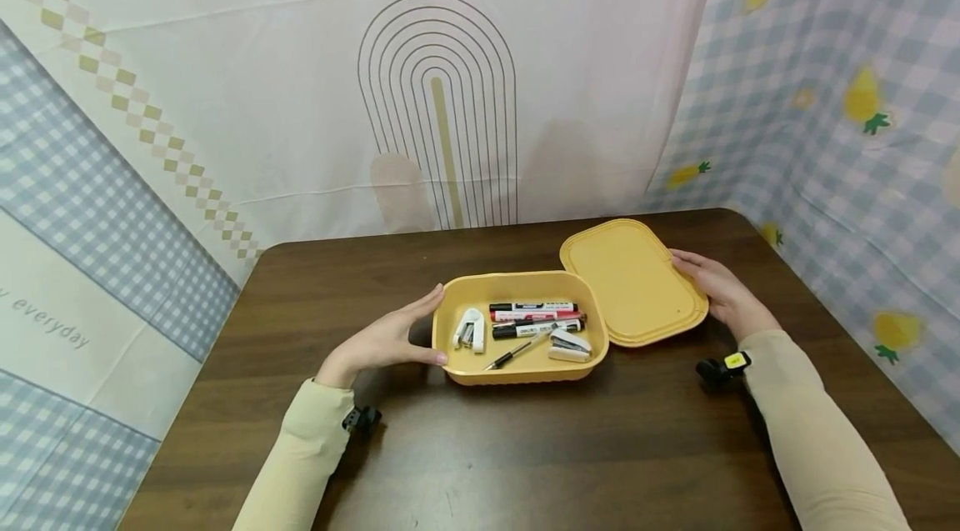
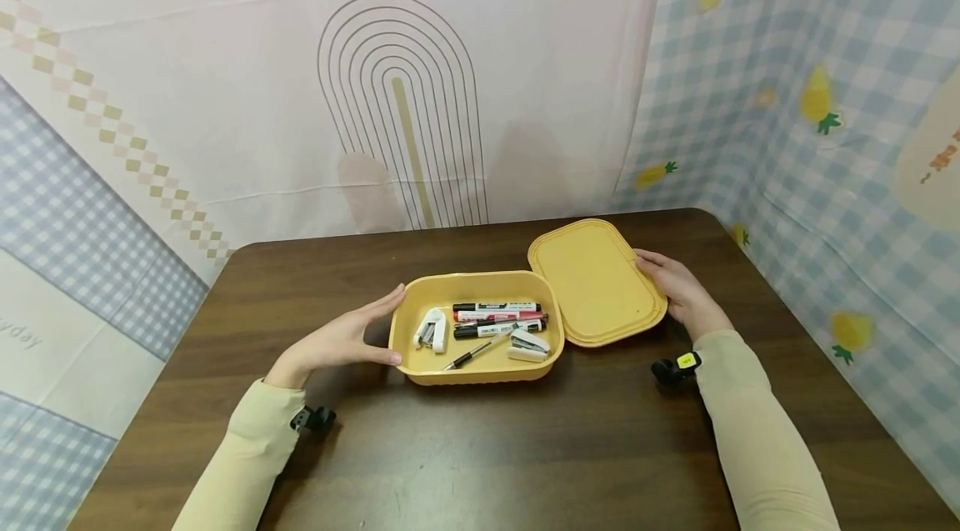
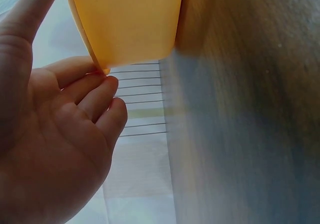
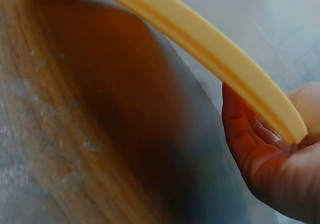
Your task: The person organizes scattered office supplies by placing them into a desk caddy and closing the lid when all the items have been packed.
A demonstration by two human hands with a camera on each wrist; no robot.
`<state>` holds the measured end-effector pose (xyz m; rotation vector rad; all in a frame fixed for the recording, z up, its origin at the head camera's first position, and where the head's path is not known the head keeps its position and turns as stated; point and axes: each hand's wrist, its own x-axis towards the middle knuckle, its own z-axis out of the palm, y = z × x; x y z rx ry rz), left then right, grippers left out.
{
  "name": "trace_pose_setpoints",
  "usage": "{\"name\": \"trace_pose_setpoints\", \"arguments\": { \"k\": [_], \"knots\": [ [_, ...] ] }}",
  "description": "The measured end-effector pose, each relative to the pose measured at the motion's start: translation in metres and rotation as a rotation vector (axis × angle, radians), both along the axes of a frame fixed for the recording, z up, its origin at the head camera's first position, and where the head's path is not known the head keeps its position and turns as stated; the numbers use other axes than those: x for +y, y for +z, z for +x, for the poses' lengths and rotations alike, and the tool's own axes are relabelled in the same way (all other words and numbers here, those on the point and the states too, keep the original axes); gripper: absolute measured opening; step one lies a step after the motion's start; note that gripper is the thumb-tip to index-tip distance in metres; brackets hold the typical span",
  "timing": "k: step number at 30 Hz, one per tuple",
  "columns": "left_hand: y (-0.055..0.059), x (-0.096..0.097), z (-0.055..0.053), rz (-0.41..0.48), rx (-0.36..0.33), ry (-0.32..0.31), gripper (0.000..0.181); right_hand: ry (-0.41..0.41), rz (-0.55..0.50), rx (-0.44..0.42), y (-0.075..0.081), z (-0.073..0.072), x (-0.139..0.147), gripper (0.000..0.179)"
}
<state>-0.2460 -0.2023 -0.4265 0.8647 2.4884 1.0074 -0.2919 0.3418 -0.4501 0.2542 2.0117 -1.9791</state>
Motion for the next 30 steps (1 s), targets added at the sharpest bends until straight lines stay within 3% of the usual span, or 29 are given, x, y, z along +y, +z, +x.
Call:
{"name": "trace_pose_setpoints", "arguments": {
  "k": [10,19,30],
  "knots": [
    [0.003,0.002,0.001,-0.009,0.007,0.004,0.108,-0.075,-0.156,0.051,0.015,0.004,0.013,0.071],
    [0.002,0.002,0.001,-0.006,0.006,-0.007,0.108,-0.083,-0.278,0.063,0.035,0.010,0.022,0.070],
    [0.005,0.001,0.001,-0.013,0.023,-0.009,0.106,0.008,-0.320,0.079,0.055,0.012,0.013,0.070]
  ]
}}
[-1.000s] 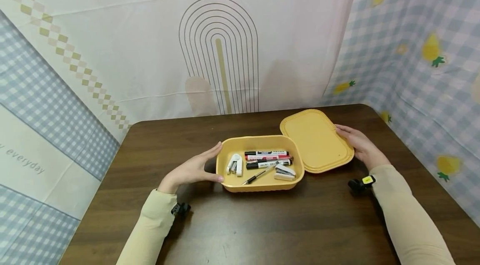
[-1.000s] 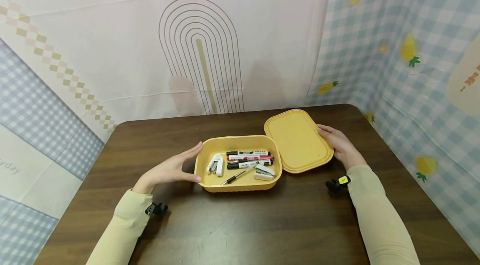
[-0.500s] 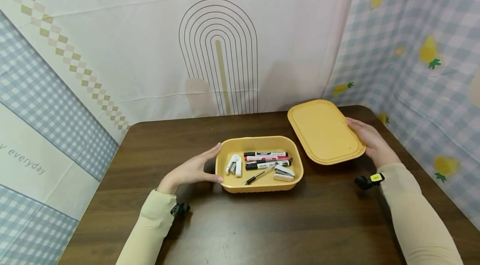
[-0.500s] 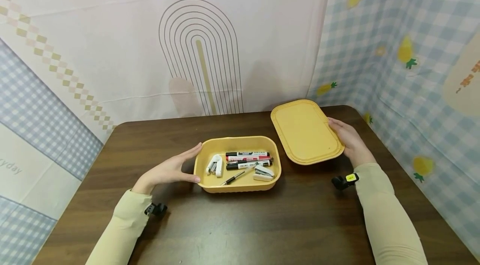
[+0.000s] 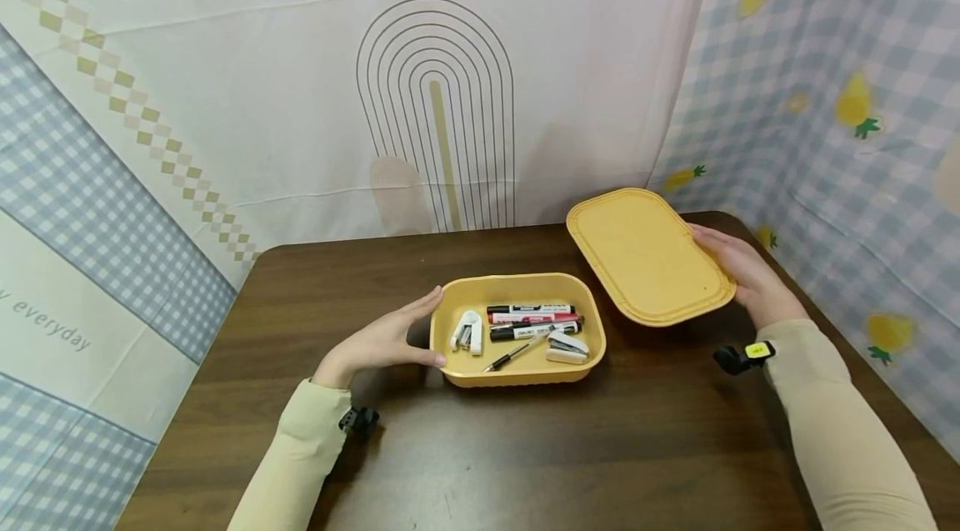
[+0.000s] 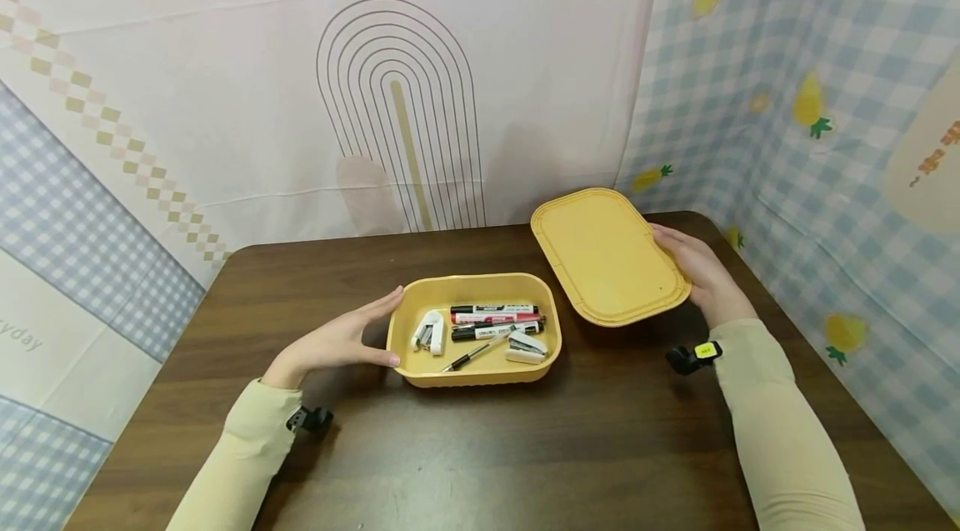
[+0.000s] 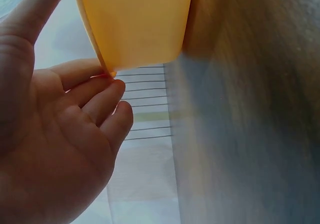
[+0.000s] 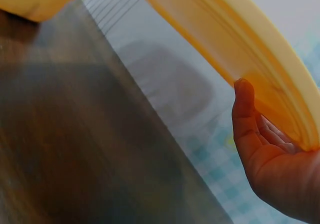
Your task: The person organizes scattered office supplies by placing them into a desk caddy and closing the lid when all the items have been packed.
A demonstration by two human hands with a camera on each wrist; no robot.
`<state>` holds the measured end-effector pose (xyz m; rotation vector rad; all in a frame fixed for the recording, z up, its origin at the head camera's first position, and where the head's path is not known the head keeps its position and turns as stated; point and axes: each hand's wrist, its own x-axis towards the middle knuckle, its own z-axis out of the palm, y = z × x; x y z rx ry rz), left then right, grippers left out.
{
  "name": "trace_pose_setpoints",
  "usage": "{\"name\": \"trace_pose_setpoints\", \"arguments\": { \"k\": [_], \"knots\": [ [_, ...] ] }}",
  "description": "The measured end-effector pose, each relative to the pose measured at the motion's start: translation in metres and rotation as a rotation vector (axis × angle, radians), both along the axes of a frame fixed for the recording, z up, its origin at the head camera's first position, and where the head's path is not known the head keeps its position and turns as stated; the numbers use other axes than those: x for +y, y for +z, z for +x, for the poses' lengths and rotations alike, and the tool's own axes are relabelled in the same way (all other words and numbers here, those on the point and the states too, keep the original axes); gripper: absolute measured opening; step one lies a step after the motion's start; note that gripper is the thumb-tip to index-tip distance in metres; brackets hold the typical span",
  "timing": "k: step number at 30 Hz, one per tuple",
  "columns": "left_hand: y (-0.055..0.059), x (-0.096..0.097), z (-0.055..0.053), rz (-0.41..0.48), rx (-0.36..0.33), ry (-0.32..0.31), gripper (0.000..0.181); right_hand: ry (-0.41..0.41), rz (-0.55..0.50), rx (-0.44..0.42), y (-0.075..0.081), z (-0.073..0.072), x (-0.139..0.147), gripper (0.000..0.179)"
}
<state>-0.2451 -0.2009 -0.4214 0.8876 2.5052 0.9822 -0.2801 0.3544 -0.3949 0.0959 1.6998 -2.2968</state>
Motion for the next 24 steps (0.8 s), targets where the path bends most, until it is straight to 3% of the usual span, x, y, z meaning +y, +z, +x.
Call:
{"name": "trace_pose_setpoints", "arguments": {
  "k": [3,10,12,19,24],
  "knots": [
    [0.003,0.001,-0.002,-0.001,0.028,0.016,0.099,0.034,0.003,0.010,0.005,0.000,-0.008,0.069],
    [0.015,0.009,-0.011,0.061,0.058,0.122,0.073,0.100,0.043,0.036,0.016,0.001,-0.032,0.061],
    [0.022,0.014,-0.015,0.085,0.069,0.139,0.068,0.109,0.043,0.033,0.020,0.001,-0.040,0.060],
    [0.050,0.035,-0.028,0.222,0.080,0.158,0.057,0.143,0.028,0.083,0.028,0.004,-0.068,0.026],
    [0.067,0.046,-0.033,0.249,0.089,0.191,0.056,0.194,0.016,0.095,0.035,0.009,-0.086,0.026]
  ]
}}
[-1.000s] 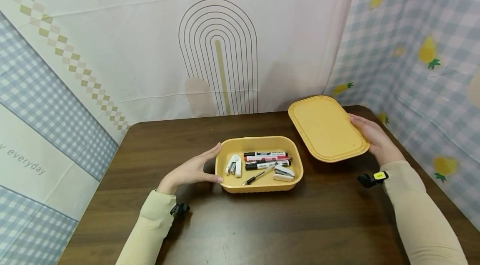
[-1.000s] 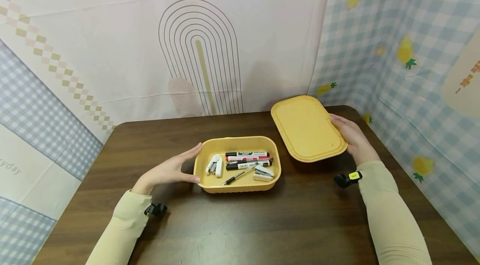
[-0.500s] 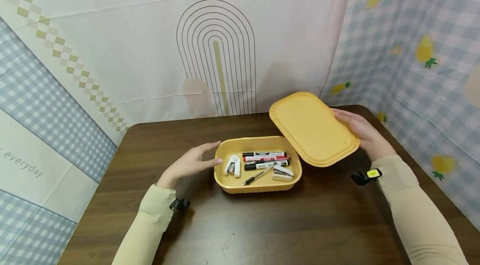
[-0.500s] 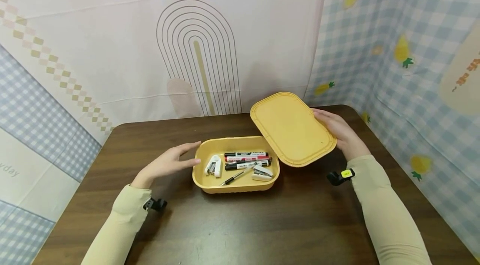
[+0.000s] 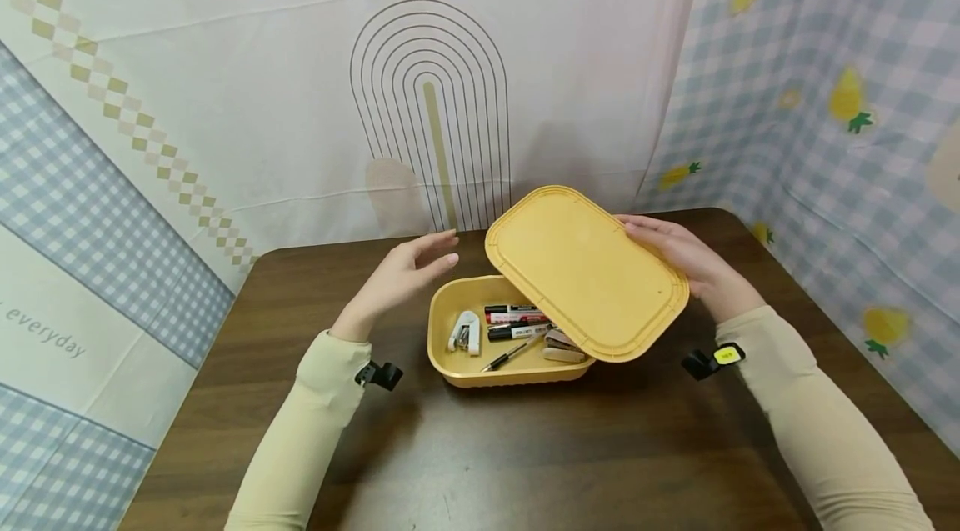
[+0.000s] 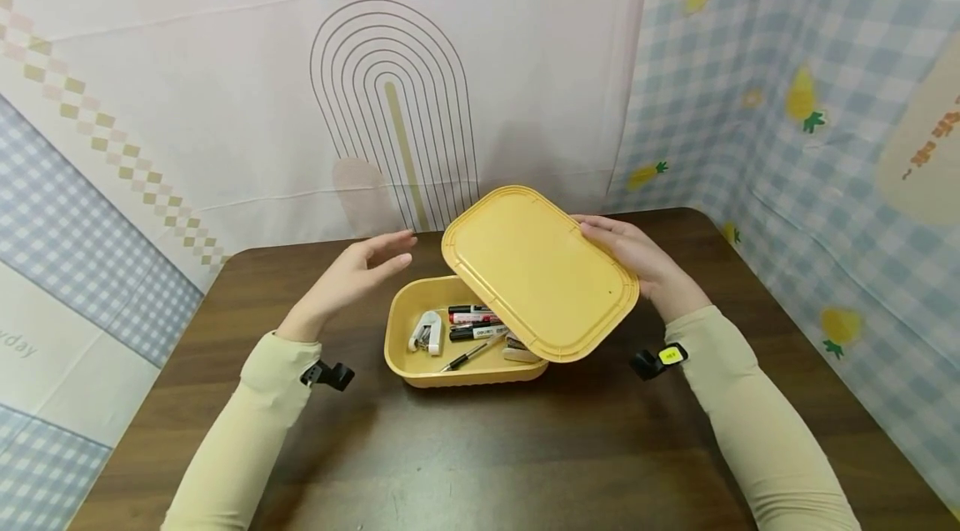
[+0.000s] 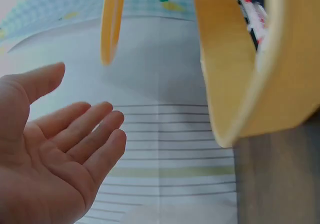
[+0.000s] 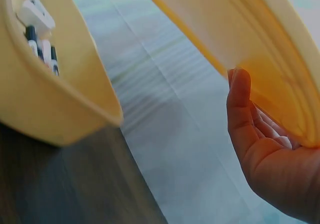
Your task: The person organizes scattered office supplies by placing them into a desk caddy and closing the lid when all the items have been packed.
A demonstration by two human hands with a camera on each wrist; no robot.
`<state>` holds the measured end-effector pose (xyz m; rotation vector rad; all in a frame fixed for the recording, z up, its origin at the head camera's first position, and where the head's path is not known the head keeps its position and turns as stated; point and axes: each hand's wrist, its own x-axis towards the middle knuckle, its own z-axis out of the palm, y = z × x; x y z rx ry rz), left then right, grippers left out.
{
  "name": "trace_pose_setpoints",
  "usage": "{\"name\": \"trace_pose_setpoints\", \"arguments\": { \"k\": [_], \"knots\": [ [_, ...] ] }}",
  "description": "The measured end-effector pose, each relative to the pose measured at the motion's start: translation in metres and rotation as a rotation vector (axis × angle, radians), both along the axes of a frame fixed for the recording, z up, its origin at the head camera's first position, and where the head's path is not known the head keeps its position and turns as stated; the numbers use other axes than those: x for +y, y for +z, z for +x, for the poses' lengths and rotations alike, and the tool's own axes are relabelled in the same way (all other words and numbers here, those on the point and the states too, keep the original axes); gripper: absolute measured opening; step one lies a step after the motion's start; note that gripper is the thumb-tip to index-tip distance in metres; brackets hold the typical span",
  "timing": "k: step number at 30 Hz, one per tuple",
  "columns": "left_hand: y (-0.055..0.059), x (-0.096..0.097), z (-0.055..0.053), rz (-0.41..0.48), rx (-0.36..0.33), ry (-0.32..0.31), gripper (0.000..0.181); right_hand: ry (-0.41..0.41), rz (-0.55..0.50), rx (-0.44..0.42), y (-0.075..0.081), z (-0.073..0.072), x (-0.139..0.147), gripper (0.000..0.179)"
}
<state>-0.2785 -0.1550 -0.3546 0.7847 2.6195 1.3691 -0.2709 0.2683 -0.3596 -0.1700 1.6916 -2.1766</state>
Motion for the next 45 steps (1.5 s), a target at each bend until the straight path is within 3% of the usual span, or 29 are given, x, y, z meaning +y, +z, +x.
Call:
{"name": "trace_pose_setpoints", "arguments": {
  "k": [7,15,20,26,31,36,45],
  "knots": [
    [0.016,0.007,-0.007,0.063,-0.093,-0.047,0.065,0.098,-0.029,-0.002,0.007,0.008,-0.022,0.029],
    [0.028,0.008,-0.008,0.035,-0.183,-0.068,0.064,0.144,-0.006,-0.003,0.013,0.021,-0.042,0.029],
    [0.030,0.012,-0.003,0.018,-0.249,-0.093,0.060,0.159,0.017,0.007,0.014,0.026,-0.051,0.031],
    [0.030,0.021,0.003,0.164,-0.434,-0.128,0.046,0.177,0.053,0.030,0.015,0.028,-0.058,0.033],
    [0.028,0.022,0.004,0.318,-0.540,-0.119,0.040,0.177,0.048,0.024,0.016,0.030,-0.062,0.031],
    [0.028,0.022,0.006,0.393,-0.572,-0.119,0.039,0.186,0.032,0.017,0.018,0.032,-0.063,0.030],
    [0.029,0.018,0.008,0.472,-0.540,-0.090,0.040,0.188,0.001,0.041,0.021,0.031,-0.059,0.029]
  ]
}}
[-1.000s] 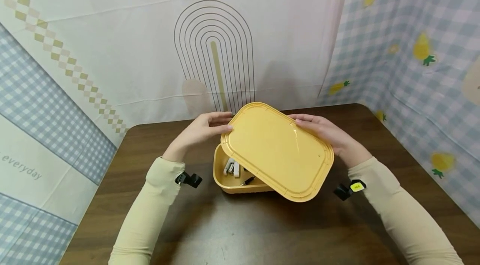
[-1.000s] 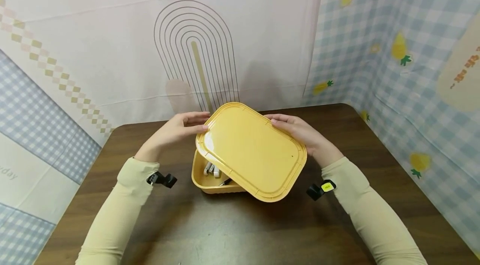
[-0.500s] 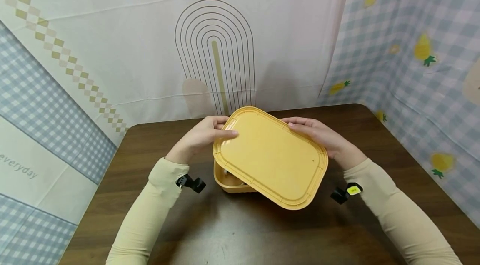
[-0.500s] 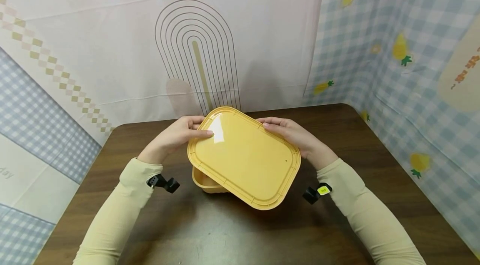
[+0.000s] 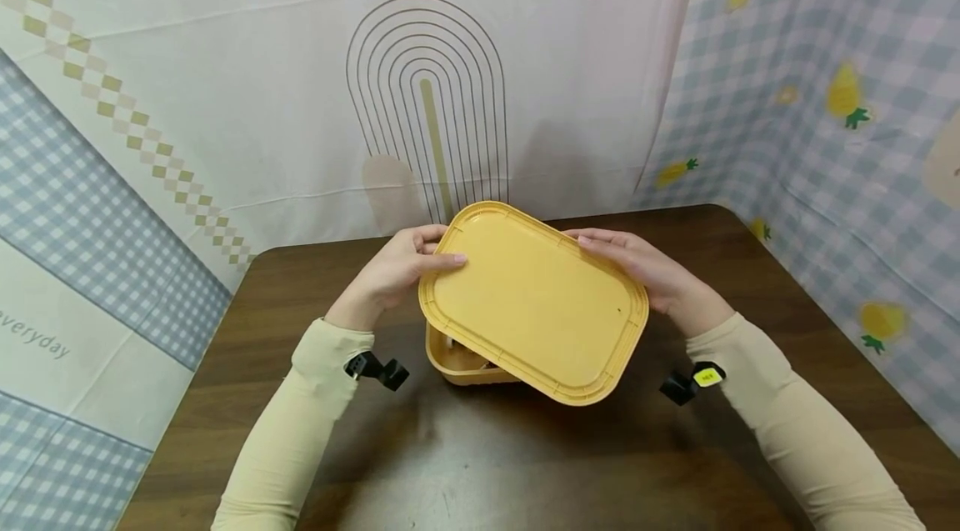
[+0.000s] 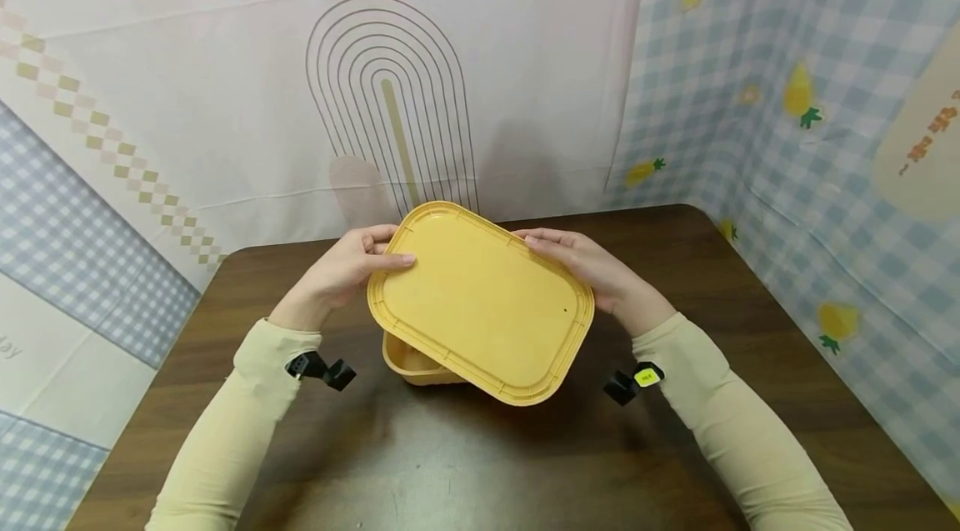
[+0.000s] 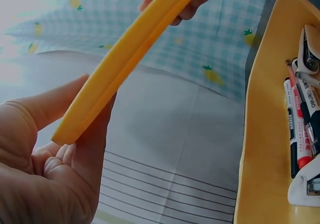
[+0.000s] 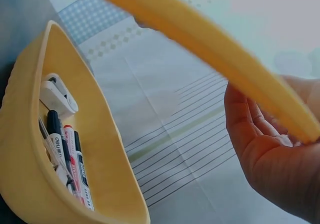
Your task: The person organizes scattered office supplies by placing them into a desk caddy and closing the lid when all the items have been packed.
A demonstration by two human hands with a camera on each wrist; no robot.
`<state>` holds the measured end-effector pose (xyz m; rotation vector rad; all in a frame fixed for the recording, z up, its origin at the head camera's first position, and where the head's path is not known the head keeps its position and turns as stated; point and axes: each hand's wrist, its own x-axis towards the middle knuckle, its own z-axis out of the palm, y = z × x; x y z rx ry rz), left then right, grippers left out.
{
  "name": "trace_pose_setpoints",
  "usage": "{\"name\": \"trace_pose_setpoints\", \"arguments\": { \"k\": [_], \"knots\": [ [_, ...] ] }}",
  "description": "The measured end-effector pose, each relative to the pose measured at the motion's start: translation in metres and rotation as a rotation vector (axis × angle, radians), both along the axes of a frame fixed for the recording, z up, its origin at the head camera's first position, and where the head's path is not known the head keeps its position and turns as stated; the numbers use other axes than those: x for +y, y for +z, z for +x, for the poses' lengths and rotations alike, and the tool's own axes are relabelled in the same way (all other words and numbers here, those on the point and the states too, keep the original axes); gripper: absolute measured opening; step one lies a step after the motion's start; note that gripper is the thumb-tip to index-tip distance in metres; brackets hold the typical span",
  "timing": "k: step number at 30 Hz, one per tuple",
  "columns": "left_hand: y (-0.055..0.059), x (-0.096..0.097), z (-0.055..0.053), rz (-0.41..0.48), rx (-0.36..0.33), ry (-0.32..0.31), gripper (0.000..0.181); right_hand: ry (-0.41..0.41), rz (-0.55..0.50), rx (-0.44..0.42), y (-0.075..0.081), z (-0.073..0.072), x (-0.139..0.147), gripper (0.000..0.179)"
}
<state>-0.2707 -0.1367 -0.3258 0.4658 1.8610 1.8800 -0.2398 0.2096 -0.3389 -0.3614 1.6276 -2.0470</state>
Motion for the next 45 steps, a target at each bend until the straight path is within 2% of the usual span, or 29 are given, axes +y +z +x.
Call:
{"name": "trace_pose_setpoints", "arguments": {
  "k": [3,7,13,17,20,28,38,45],
  "knots": [
    [0.001,-0.004,-0.001,0.032,0.019,0.035,0.041,-0.032,-0.014,0.056,-0.001,0.000,0.003,0.031],
    [0.002,-0.011,-0.002,0.049,0.050,0.101,0.040,-0.080,-0.095,0.113,-0.006,0.001,0.008,0.032],
    [0.004,-0.022,-0.001,0.059,0.085,0.191,0.035,-0.117,-0.212,0.112,-0.017,0.002,0.015,0.031],
    [0.004,-0.027,-0.001,0.091,0.103,0.228,0.039,-0.104,-0.209,0.116,-0.024,0.004,0.017,0.029],
    [0.003,-0.029,-0.001,0.101,0.113,0.252,0.042,-0.102,-0.163,0.129,-0.027,0.005,0.016,0.027],
    [0.000,-0.032,0.000,0.109,0.114,0.258,0.047,-0.152,-0.011,0.157,-0.027,0.006,0.012,0.024],
    [-0.008,-0.038,-0.003,0.111,0.118,0.239,0.039,-0.159,0.021,0.152,-0.025,0.005,0.009,0.025],
    [-0.008,-0.043,-0.004,0.088,0.160,0.245,0.040,-0.251,0.048,0.206,-0.023,0.004,0.006,0.028]
  ]
}}
